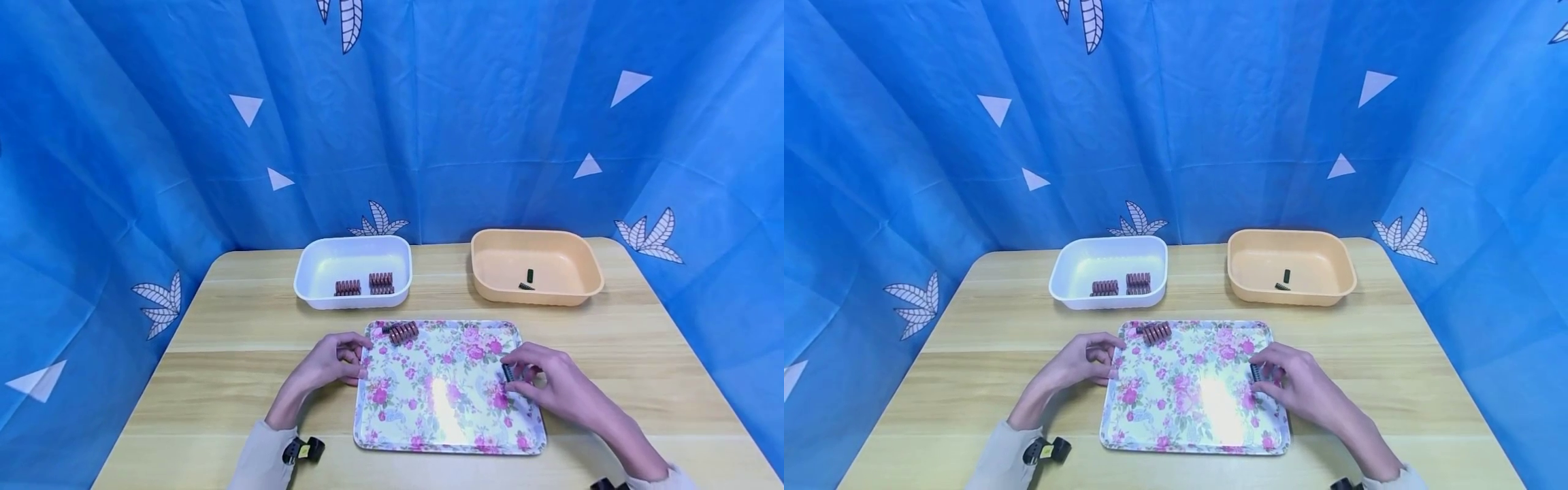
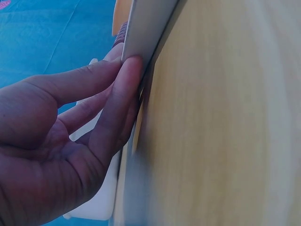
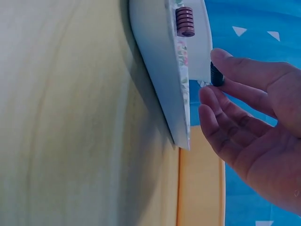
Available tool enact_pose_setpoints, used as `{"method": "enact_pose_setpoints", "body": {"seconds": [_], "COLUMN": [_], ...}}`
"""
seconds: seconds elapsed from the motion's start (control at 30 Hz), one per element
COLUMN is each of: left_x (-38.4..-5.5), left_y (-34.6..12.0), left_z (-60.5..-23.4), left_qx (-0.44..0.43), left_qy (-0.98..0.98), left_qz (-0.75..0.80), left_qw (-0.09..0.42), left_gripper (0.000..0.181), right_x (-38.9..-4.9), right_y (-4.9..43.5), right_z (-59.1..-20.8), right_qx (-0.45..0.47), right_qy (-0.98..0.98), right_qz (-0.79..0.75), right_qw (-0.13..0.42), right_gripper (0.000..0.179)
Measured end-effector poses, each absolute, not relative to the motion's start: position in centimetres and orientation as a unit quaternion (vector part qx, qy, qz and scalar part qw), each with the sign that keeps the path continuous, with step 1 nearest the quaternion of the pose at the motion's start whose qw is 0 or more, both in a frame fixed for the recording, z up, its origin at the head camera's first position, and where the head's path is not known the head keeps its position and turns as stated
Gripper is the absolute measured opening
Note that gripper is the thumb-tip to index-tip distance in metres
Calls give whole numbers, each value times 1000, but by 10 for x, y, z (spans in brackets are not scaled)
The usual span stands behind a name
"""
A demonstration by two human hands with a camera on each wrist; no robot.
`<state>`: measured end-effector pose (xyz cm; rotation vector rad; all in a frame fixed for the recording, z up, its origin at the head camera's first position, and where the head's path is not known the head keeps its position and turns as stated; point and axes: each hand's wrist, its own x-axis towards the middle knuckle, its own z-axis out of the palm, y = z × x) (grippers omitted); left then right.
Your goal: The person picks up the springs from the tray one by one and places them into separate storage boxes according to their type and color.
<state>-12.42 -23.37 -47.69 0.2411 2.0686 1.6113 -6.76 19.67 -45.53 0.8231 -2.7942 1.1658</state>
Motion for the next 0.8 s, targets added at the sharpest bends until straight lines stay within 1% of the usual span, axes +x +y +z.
{"method": "enact_pose_setpoints", "body": {"seconds": [0.3,0.57,0.8], "left_x": [-123,-122,-123], "left_y": [-234,-235,-234], "left_z": [-475,-475,-475], "left_qx": [86,83,77], "left_qy": [761,757,762], "left_qz": [592,596,592], "left_qw": [252,255,252], "left_gripper": [48,47,47], "right_x": [-71,-75,-78], "right_y": [195,197,196], "right_z": [-449,-442,-433], "right_qx": [265,255,249], "right_qy": [-890,-892,-893], "right_qz": [370,374,374], "right_qw": [32,17,22], "right_gripper": [38,38,36]}}
